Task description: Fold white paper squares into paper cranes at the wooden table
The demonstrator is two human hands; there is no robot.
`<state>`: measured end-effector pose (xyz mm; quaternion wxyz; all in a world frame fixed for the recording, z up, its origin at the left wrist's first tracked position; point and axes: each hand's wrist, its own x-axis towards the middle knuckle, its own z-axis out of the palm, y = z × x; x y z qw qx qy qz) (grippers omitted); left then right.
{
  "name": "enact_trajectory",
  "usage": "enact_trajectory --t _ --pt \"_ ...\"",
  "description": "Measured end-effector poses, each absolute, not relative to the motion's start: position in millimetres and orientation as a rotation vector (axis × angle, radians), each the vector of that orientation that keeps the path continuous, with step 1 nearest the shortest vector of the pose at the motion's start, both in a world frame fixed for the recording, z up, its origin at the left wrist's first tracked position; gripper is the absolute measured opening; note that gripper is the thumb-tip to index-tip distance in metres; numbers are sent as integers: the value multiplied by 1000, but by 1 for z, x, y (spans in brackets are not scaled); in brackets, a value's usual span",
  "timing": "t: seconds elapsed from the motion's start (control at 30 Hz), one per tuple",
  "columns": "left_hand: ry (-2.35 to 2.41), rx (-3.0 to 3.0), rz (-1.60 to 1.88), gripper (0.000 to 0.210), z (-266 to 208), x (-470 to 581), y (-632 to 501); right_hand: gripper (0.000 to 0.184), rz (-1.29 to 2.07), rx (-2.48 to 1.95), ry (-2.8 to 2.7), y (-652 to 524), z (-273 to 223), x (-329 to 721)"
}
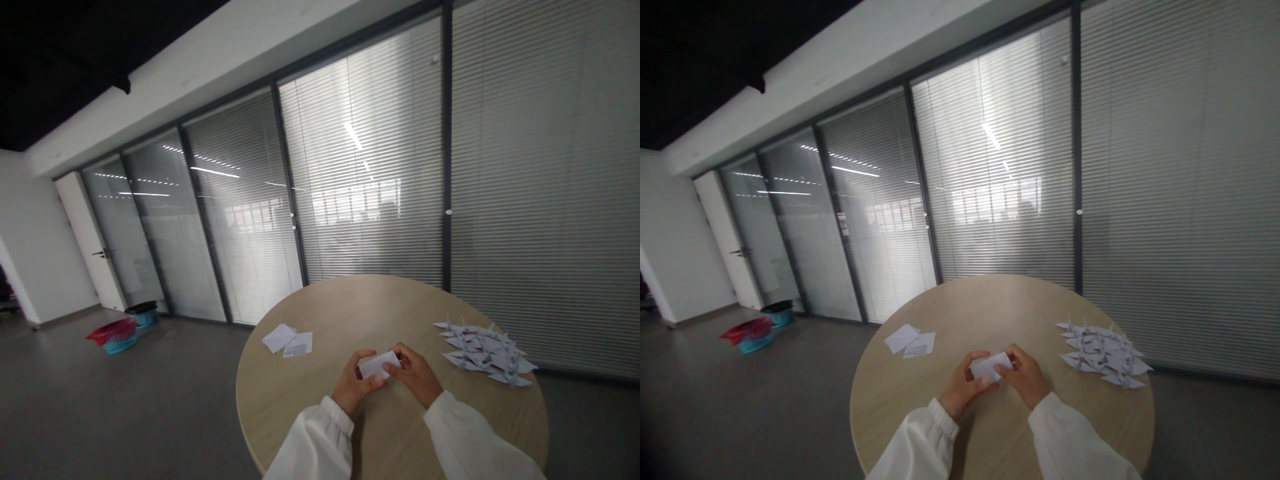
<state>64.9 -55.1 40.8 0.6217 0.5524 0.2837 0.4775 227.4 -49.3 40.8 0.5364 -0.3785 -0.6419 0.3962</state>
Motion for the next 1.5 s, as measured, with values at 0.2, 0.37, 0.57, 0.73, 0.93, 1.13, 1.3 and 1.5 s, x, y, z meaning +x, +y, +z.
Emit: enact_trajectory --t 0.2,0.37,0.57,0.73,0.93,1.13,1.3,1.5 --pt "736 1399 1174 64 36 67 -53 29 948 -850 -1496 -48 39 227" --pt "854 1373 1223 46 32 66 -49 49 1007 -825 -1449 -51 42 227" --pt "890 1363 1250 39 36 67 -51 47 1044 -829 -1456 -53 44 227" --pt "862 1342 1246 35 39 67 -52 43 1019 -879 -1456 -53 46 228" --pt "851 1331 1279 32 41 68 -55 42 1028 -884 -1439 -55 48 228" --pt "854 1377 1264 34 40 67 -54 40 1039 -855 -1446 -54 46 228" --pt "842 1380 1271 40 41 67 -55 39 1026 -874 -1462 -54 46 229" --pt "849 1326 1296 47 42 67 -54 34 993 -896 -1473 -51 42 229"
